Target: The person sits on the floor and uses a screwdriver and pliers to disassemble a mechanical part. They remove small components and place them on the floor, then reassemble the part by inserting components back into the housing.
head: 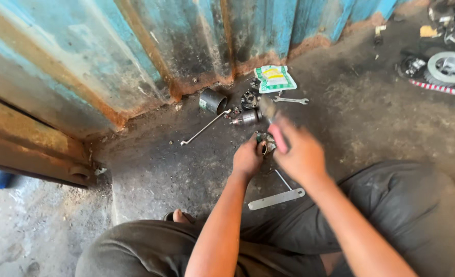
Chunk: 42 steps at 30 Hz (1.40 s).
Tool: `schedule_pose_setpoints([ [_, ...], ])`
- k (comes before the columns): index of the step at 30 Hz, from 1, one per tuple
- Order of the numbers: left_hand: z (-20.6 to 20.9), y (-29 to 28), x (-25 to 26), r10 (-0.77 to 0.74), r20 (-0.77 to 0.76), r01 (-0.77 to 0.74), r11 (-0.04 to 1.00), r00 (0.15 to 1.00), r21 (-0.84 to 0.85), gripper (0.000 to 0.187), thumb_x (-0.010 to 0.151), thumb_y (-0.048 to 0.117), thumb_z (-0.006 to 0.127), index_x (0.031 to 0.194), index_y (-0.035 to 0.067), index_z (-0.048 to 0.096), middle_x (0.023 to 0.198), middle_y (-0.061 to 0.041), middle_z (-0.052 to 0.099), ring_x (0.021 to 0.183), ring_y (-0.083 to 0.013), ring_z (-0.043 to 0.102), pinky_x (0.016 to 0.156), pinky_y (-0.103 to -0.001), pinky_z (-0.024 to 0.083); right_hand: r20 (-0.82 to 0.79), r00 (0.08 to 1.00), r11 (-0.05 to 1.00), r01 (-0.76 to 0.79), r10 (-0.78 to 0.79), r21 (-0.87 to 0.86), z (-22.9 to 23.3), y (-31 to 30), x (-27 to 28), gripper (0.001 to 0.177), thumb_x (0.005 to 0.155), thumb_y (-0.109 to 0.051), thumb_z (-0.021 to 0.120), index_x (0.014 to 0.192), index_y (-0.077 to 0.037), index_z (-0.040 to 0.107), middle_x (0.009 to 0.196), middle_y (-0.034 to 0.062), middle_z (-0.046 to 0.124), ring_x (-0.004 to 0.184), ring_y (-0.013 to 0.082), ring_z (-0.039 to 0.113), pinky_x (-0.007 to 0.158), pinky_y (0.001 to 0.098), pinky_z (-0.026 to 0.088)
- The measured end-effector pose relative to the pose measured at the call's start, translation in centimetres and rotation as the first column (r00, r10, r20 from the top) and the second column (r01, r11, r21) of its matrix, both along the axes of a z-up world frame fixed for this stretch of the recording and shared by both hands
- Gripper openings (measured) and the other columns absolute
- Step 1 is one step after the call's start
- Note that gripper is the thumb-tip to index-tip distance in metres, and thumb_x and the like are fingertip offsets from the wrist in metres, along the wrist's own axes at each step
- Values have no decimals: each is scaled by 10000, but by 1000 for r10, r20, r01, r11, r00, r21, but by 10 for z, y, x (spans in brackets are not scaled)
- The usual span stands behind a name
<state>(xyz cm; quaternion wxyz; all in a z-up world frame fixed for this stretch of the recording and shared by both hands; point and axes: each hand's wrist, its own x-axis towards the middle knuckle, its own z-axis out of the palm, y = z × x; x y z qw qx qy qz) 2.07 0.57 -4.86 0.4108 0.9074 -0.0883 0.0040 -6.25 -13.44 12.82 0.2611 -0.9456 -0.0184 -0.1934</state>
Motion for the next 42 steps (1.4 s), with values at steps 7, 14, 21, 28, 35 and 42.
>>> schedule_pose_setpoints([
  [7,25,30,28,-224,-269,172,964,937,-205,600,827,215,675,1393,144,491,1150,-207,712,1097,-357,687,938,-434,533,120,989,955,52,-91,293,-6,-67,21,870,729,-73,743,1557,-142,482,1333,164,688,1192,298,685,955,368,527],
  [14,75,70,37,70,-365,91,909,928,406,633,881,123,579,1503,195,481,1366,-193,638,1293,-351,588,1074,-449,471,-249,908,872,401,-337,280,-67,-100,47,885,736,-199,742,1575,-197,459,1386,138,653,1186,307,669,992,403,493],
  [21,99,67,23,-16,-340,145,922,940,358,583,839,324,742,1389,198,599,1361,-139,627,1267,-340,590,1048,-439,477,-347,901,934,326,-261,145,-91,-94,53,904,700,-245,790,1548,-227,476,1396,119,643,1227,313,636,1001,422,487],
  [28,117,36,15,-174,-323,204,977,930,61,552,875,468,699,1354,201,641,1333,-124,665,1240,-311,633,1038,-419,481,-390,886,934,328,-251,145,-85,-84,51,907,702,-241,777,1552,-275,463,1393,101,645,1207,312,642,989,424,496],
  [35,103,16,11,-171,-126,196,954,977,227,371,975,433,598,1241,193,698,1171,-135,730,1111,-354,675,911,-489,535,-405,862,948,315,-305,-43,-71,-63,44,877,724,-271,791,1540,-340,481,1165,177,672,1086,370,665,918,470,525],
  [42,103,1,3,-194,42,177,950,980,256,229,954,281,603,1146,182,680,1038,-125,748,979,-361,711,788,-512,557,-348,900,960,211,-264,-183,-61,-43,32,834,717,-257,804,1495,-374,528,1109,186,648,975,385,691,824,474,561],
])
